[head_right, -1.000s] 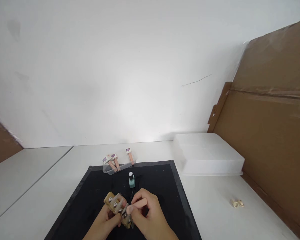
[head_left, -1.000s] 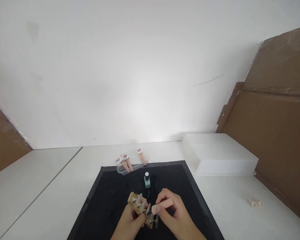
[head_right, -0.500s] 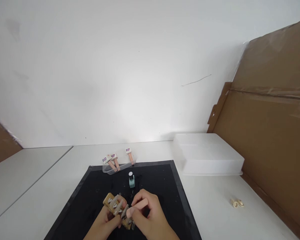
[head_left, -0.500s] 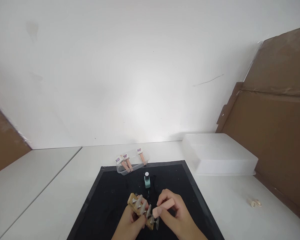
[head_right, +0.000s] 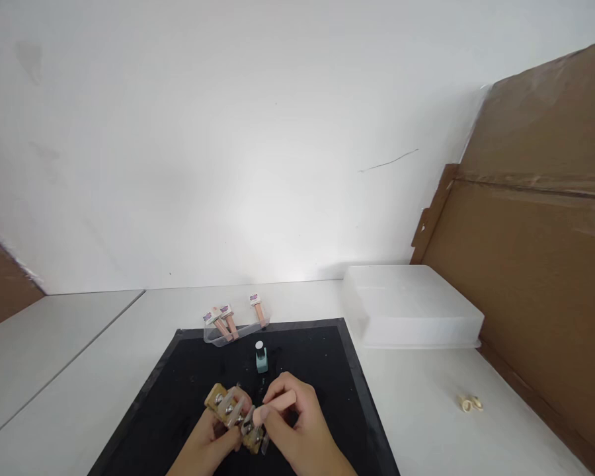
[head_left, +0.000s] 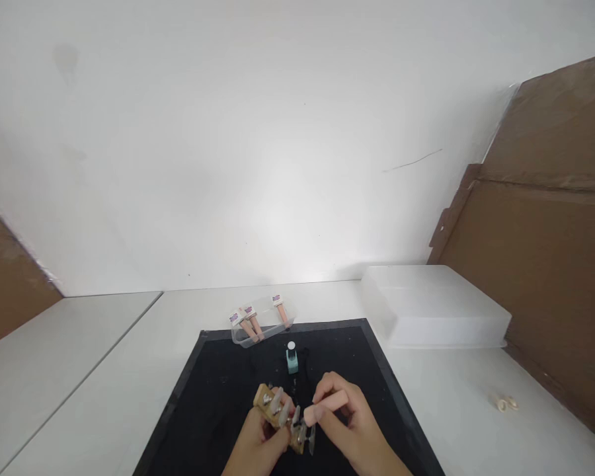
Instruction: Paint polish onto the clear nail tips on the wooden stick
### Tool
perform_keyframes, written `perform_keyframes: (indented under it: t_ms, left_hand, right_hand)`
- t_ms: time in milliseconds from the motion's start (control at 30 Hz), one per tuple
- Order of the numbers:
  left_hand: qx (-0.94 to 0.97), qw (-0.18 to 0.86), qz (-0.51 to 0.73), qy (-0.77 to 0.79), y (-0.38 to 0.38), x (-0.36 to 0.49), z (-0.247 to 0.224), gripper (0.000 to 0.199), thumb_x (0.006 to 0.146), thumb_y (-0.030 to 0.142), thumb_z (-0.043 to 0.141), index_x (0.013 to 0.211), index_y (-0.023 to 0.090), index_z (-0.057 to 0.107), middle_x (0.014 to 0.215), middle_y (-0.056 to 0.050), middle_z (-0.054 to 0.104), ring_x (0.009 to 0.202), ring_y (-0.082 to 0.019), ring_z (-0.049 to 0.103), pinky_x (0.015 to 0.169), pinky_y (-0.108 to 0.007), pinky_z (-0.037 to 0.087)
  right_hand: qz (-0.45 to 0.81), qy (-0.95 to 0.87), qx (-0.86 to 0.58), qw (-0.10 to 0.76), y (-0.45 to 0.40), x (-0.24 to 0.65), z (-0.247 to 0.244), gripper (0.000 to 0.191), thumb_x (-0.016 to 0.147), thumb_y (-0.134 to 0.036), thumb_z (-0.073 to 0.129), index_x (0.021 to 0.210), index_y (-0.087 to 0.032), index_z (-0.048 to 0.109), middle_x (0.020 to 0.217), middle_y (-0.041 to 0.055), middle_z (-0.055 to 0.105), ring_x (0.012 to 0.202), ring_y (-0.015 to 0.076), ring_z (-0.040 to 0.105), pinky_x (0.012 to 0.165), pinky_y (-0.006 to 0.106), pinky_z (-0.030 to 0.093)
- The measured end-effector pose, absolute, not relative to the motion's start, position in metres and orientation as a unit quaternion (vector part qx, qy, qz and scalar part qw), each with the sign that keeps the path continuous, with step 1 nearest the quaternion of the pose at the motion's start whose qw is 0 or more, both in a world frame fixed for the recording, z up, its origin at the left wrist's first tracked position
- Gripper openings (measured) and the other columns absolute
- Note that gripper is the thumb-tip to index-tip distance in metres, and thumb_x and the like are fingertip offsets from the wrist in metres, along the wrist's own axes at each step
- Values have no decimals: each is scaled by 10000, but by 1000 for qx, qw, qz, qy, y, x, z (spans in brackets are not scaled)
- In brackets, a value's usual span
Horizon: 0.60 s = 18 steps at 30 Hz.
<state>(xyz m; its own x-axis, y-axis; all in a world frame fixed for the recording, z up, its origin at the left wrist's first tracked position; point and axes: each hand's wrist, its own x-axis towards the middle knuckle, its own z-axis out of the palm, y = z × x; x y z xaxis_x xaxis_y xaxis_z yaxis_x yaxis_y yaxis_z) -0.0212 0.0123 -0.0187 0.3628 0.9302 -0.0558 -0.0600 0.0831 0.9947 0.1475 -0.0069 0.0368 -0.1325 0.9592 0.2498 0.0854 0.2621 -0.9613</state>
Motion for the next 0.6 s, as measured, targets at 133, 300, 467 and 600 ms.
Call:
perform_keyframes:
  t_ms: [133, 300, 467, 600]
  left_hand:
    - [548, 609, 405, 405, 13, -20, -20, 126, 671, 215, 604, 730, 197, 494, 682, 47, 435, 606, -101, 398, 522, -214, 330]
    - [541, 611, 403, 414, 11, -22, -20, 126, 666, 226, 616, 741, 193, 520, 712, 33, 453, 630, -112, 412, 540, -225, 341]
    - [544, 610, 400, 414, 12, -24, -20, 119, 660, 175, 596, 747, 192, 517, 726, 29, 461, 645, -117, 424, 538, -226, 338]
    - [558, 610, 391, 404, 14, -22, -21, 106, 687, 190, 577, 750, 196, 492, 705, 41, 437, 631, -113, 410, 534, -228, 332]
  right_hand:
    - [431, -636, -423, 481, -8, 147, 40, 74, 722, -139, 538, 658, -172, 525, 588, -37, 439, 528, 112, 395, 482, 213, 300]
    - [432, -587, -461, 507, -1, 146, 30, 98, 763, -187, 520, 669, -180, 492, 564, -54, 391, 493, 101, 329, 451, 213, 256]
    - [429, -584, -447, 524, -2, 148, 30, 106, 780, -221, 521, 685, -181, 495, 589, -46, 408, 518, 108, 355, 468, 216, 271]
    - [425, -619, -430, 500, -6, 149, 38, 95, 753, -183, 548, 662, -175, 520, 607, -34, 438, 555, 118, 408, 501, 216, 312]
